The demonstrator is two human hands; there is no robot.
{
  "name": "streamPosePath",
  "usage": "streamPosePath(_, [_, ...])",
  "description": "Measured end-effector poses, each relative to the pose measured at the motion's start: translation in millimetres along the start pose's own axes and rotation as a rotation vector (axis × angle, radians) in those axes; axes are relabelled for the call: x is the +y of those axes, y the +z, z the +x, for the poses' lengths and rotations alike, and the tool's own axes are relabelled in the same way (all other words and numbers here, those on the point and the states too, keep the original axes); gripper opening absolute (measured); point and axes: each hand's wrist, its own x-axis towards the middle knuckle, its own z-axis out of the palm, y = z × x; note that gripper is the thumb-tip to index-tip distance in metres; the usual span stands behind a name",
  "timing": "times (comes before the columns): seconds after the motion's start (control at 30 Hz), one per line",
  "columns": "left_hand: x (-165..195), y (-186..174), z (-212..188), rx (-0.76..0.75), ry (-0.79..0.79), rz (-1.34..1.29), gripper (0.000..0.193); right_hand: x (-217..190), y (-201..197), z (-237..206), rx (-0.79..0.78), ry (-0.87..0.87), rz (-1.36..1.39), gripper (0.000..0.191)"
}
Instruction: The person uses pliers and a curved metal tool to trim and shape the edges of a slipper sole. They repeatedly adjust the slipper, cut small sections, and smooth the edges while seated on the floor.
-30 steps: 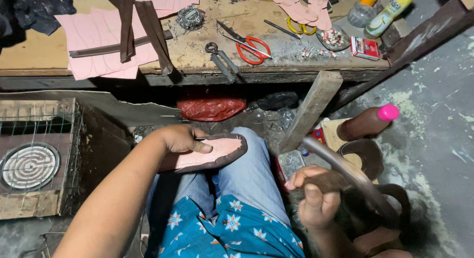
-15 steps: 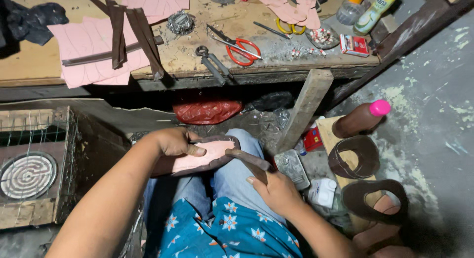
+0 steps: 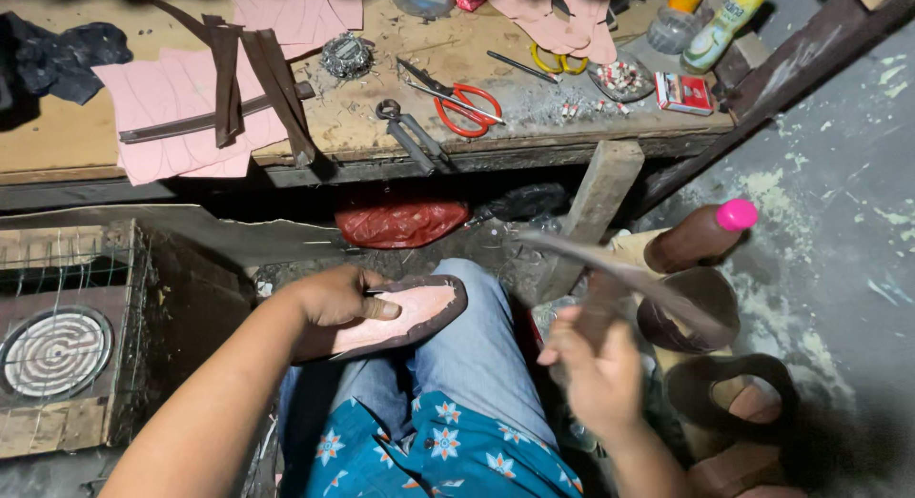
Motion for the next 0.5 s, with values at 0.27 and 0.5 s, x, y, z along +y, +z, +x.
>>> streamPosePath(0.27, [20,5,-22,0.141,-0.03,0.202,0.056,-8,20,4,-0.268,0.441,-0.851,0.036])
streamPosePath(0.5, [58,44,-46,0.239,0.113,0.488,0.068,-20,-15,-6,0.114,-0.325,-0.023,0.02])
